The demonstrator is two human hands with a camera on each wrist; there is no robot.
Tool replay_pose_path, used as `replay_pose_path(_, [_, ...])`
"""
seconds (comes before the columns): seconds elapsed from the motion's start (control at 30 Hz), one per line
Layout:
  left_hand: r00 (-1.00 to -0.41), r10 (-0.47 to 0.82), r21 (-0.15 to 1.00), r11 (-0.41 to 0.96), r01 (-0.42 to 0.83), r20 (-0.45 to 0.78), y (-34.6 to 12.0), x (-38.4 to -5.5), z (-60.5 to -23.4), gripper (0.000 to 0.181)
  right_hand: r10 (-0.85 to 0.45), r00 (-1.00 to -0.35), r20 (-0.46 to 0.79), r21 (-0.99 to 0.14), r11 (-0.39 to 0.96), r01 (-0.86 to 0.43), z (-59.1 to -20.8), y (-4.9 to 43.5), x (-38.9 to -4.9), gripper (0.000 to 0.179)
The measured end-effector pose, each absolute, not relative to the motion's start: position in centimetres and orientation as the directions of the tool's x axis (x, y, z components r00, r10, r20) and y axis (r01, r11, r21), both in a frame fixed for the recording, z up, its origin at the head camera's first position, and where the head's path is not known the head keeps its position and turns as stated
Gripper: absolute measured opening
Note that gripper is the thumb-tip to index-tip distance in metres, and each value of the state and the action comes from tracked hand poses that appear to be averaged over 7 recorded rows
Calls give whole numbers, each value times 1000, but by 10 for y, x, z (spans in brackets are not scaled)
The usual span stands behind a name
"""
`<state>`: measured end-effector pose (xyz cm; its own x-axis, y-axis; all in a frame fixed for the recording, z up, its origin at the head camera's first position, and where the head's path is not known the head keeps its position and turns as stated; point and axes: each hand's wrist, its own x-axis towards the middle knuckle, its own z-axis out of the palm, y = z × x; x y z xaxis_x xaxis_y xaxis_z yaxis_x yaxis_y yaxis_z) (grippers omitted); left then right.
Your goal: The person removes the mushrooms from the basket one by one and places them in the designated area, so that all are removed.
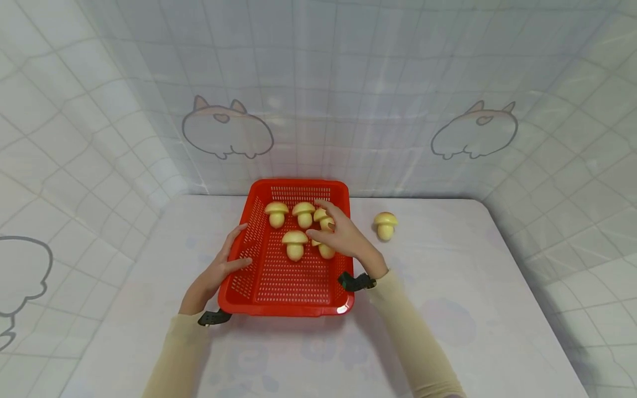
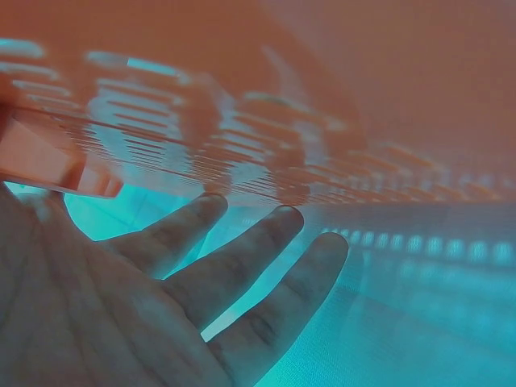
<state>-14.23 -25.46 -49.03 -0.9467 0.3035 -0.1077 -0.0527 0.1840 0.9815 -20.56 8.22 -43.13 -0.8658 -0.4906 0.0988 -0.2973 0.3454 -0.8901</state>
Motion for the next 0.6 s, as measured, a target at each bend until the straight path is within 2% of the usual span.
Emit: replay_pose_path(0.6, [-946, 307, 982, 180, -51, -105, -253, -144, -491, 82, -522, -850, 72, -870, 384, -309, -435, 61, -212, 80])
